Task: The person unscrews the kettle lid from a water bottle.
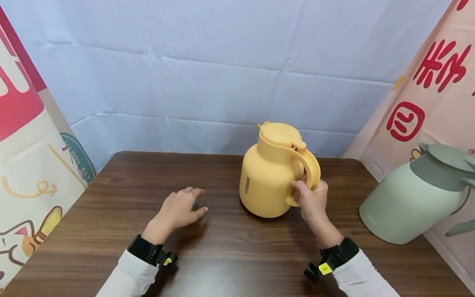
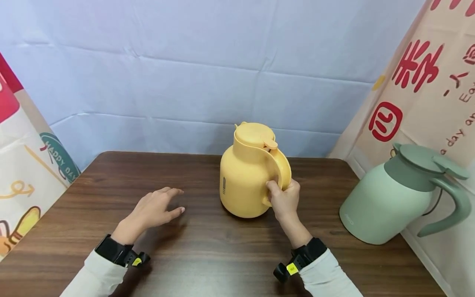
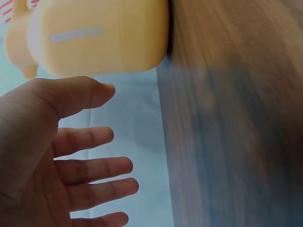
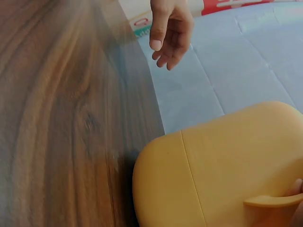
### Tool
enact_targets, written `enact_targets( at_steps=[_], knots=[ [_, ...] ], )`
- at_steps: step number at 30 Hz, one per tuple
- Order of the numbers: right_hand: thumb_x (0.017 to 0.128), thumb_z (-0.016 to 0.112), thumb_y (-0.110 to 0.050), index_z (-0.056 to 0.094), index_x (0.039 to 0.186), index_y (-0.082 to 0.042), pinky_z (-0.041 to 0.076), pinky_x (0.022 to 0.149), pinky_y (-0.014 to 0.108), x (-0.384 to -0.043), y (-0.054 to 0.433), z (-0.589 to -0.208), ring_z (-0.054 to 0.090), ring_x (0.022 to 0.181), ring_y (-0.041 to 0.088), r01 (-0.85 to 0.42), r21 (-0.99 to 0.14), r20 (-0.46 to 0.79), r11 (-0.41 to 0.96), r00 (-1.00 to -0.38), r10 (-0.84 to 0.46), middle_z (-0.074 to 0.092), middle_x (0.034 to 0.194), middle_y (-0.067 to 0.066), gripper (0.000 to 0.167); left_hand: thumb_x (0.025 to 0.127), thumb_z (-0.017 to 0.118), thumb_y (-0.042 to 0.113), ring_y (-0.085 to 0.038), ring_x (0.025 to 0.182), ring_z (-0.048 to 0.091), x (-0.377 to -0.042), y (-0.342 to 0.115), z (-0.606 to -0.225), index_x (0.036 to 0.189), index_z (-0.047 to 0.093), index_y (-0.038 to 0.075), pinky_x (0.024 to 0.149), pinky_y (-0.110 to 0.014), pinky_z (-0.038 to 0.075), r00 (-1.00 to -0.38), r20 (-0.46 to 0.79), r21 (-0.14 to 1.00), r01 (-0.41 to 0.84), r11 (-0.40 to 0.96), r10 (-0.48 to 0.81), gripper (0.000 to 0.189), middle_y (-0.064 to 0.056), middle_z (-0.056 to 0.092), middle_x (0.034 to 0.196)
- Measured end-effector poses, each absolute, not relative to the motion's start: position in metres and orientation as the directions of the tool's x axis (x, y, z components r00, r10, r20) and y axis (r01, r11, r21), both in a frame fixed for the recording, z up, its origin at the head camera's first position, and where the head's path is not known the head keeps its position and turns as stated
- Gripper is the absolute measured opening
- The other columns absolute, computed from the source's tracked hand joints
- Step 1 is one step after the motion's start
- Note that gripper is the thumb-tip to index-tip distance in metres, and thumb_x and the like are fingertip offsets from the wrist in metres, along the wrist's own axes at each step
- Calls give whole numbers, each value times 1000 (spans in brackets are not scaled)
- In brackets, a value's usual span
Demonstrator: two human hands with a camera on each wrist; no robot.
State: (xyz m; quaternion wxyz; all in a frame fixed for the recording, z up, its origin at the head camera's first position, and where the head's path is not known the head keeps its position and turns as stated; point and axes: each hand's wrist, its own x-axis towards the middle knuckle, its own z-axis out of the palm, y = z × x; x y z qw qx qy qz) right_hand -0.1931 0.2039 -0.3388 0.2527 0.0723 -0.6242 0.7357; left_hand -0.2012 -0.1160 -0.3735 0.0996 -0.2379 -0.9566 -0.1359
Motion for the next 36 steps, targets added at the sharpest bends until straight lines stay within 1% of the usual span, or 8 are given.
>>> enact_targets(
  at_steps=[9,13,17,22,24,28,33,36],
  knots=[
    [75,47,20,38,59,1,29,31,24,-183,195,-340,31,29,11,-482,-862,455,-156,-872,180,34,40,2,27,82,70,31,-24,83,61,-189,-135,-376,118,60,6,52,-29,41,-861,240,179,494,851,449,45,-12,61,109],
    [76,47,21,38,59,0,29,32,26,-182,192,-340,30,29,12,-518,-832,502,-200,-856,125,34,41,1,29,82,70,32,-26,89,61,-185,-144,-375,118,60,6,59,-35,46,-863,242,157,486,860,444,45,-12,61,110],
    [78,47,20,38,59,-1,28,32,28,-180,189,-341,28,29,13,-545,-812,544,-206,-836,70,33,41,1,30,82,70,31,-26,91,61,-182,-152,-375,118,60,5,59,-34,47,-875,227,165,468,868,428,45,-12,61,112],
    [79,48,19,36,59,1,25,31,30,-177,185,-342,26,28,14,-551,-807,556,-212,-830,41,32,41,1,29,82,70,30,-24,82,62,-179,-158,-375,119,59,5,50,-28,41,-886,217,205,451,869,409,46,-13,60,113],
    [79,49,18,35,59,2,24,30,30,-176,184,-342,25,28,14,-552,-802,562,-226,-827,26,31,41,1,29,82,70,29,-22,73,60,-178,-162,-374,120,59,5,45,-26,36,-892,215,221,441,870,398,46,-14,59,113],
    [80,49,17,34,58,3,22,30,31,-176,179,-342,22,28,16,-565,-785,587,-254,-809,-16,29,40,3,30,82,70,29,-19,67,58,-175,-171,-374,120,59,5,43,-25,33,-899,217,243,427,871,380,47,-15,59,113],
    [81,49,16,34,59,3,21,30,31,-176,172,-342,20,28,17,-569,-771,604,-285,-796,-44,27,40,4,30,82,70,30,-21,67,59,-173,-185,-375,120,59,5,45,-27,36,-913,200,252,399,882,356,47,-15,59,113],
    [81,50,15,34,59,3,20,29,31,-177,169,-342,20,28,17,-567,-772,602,-287,-798,-43,27,40,3,30,82,70,30,-24,72,61,-172,-192,-375,120,59,6,46,-29,38,-920,185,254,384,888,345,47,-15,59,114]
  ],
)
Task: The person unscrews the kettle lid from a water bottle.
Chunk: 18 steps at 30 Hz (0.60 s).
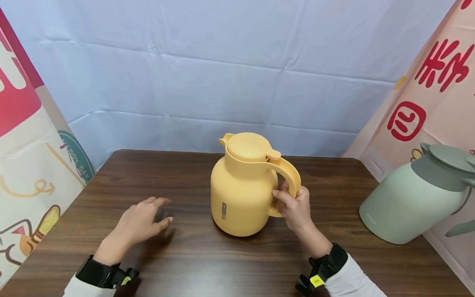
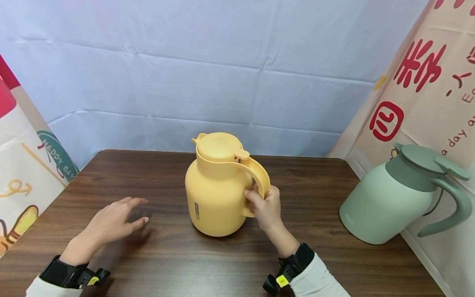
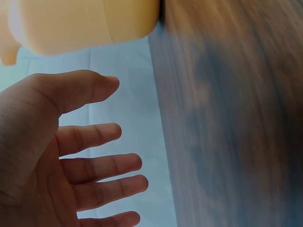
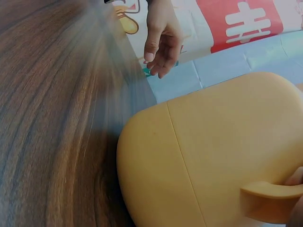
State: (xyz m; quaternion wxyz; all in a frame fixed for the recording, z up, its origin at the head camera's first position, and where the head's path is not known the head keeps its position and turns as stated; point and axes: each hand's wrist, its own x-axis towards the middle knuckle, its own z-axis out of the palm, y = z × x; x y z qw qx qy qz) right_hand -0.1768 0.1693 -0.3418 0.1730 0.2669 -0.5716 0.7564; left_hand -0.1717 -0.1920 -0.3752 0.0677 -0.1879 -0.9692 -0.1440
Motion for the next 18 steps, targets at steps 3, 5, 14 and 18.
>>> enact_targets(
  at_steps=[3,5,14,18],
  knots=[
    [81,50,15,34,58,3,21,29,31,-178,167,-342,22,28,16,-566,-777,598,-275,-800,-42,27,40,3,30,82,70,31,-27,77,62,-170,-197,-377,120,59,6,48,-31,40,-924,178,257,376,890,339,47,-15,59,114],
    [81,50,14,34,58,2,22,29,31,-178,165,-342,22,28,16,-566,-780,596,-266,-802,-43,28,39,3,31,82,70,31,-29,80,62,-170,-199,-377,120,59,6,49,-33,42,-924,178,259,375,890,338,47,-16,59,114],
    [82,50,15,35,58,2,25,29,31,-177,164,-342,24,26,16,-570,-785,597,-241,-801,-48,29,39,4,31,81,70,31,-31,83,62,-171,-198,-378,119,60,4,51,-33,44,-918,186,260,390,883,351,48,-16,59,112],
    [81,50,14,36,58,1,26,29,30,-178,164,-343,25,26,15,-561,-795,586,-229,-808,-57,31,38,3,30,81,71,30,-29,80,62,-172,-196,-378,117,61,4,52,-33,44,-906,225,250,410,877,359,46,-15,60,111]
  ],
)
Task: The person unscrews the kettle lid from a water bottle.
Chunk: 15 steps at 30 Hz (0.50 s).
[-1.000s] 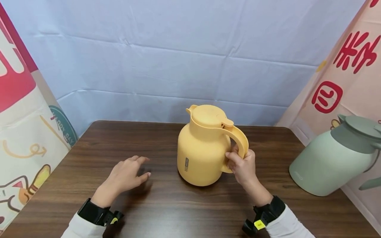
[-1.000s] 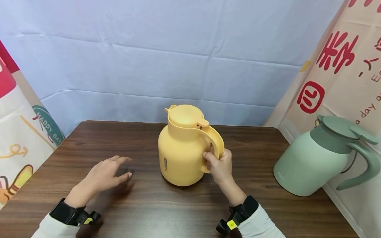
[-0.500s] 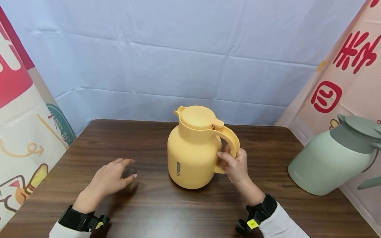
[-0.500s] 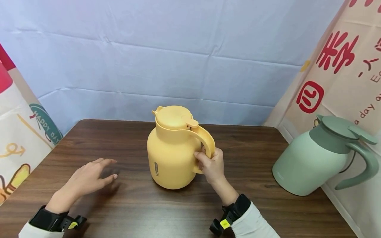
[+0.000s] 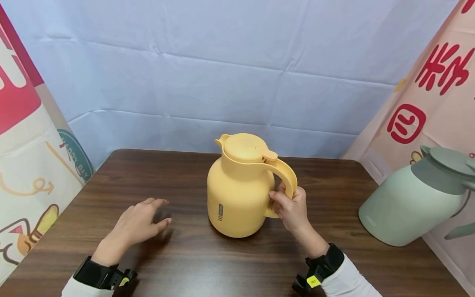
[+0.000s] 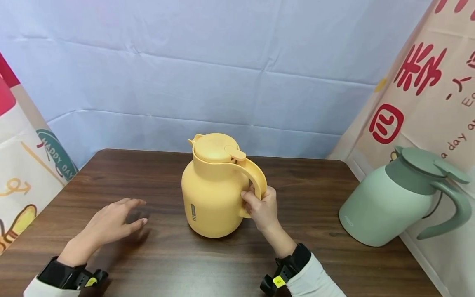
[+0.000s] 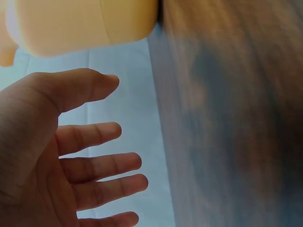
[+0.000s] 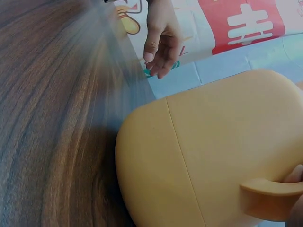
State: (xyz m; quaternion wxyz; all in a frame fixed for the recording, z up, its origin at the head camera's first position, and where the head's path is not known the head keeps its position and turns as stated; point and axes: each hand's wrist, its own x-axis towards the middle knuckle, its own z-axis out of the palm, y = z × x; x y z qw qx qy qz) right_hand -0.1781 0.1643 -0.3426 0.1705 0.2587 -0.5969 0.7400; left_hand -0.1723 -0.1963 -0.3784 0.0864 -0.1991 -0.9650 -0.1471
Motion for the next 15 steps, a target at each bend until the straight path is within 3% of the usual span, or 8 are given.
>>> enact_targets(
  at_steps=[12,15],
  knots=[
    [80,45,16,34,54,-2,25,29,30,-183,167,-344,24,26,14,-590,-779,614,-213,-787,-65,28,38,4,33,82,69,31,-27,81,63,-181,-180,-365,118,61,7,63,-43,49,-872,314,264,459,848,374,44,-14,60,113],
    [80,46,16,35,54,-2,26,29,29,-184,167,-345,25,27,13,-585,-783,608,-210,-792,-60,28,38,4,33,82,69,31,-24,76,62,-184,-175,-362,117,61,7,60,-39,48,-866,332,259,465,847,374,43,-13,61,112]
  ],
)
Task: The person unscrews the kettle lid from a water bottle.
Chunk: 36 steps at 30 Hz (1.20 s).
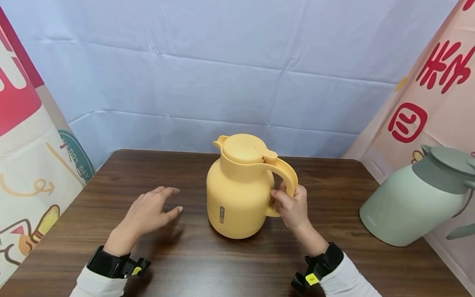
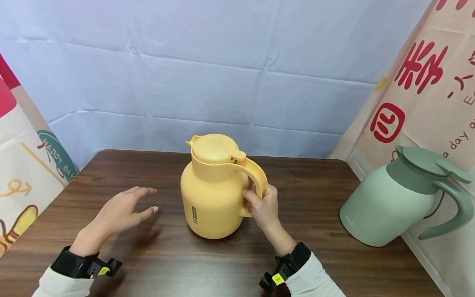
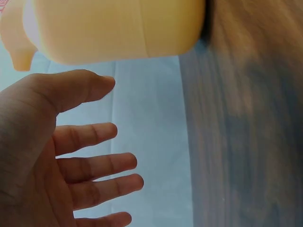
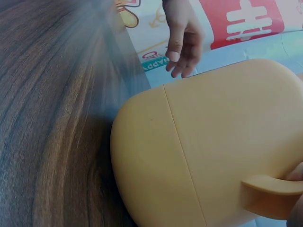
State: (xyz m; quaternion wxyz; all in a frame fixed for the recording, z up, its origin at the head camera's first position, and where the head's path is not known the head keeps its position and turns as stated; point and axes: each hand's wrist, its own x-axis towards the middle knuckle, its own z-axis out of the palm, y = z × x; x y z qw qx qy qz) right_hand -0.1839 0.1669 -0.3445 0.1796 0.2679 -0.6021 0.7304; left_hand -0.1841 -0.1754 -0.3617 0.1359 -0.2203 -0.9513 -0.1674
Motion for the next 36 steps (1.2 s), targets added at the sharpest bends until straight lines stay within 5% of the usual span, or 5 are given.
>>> enact_targets(
  at_steps=[13,24,36],
  knots=[
    [81,46,16,33,55,0,25,29,29,-184,165,-345,24,27,14,-596,-772,620,-219,-783,-54,29,38,3,33,83,67,30,-25,87,61,-202,-149,-333,115,62,7,64,-40,48,-785,464,227,553,802,410,41,-10,62,110],
    [81,44,16,36,55,-4,28,29,29,-190,173,-345,26,26,15,-564,-794,596,-227,-796,-109,29,37,4,34,80,65,38,-27,102,57,-205,-122,-304,110,66,10,76,-51,42,-623,699,246,669,701,350,41,-9,62,112],
    [81,44,16,34,55,-4,30,30,29,-192,171,-343,27,26,15,-562,-793,596,-233,-795,-112,30,36,4,34,80,66,34,-25,106,56,-206,-93,-271,110,64,8,73,-45,45,-537,783,278,754,595,313,40,-10,58,117]
  ],
)
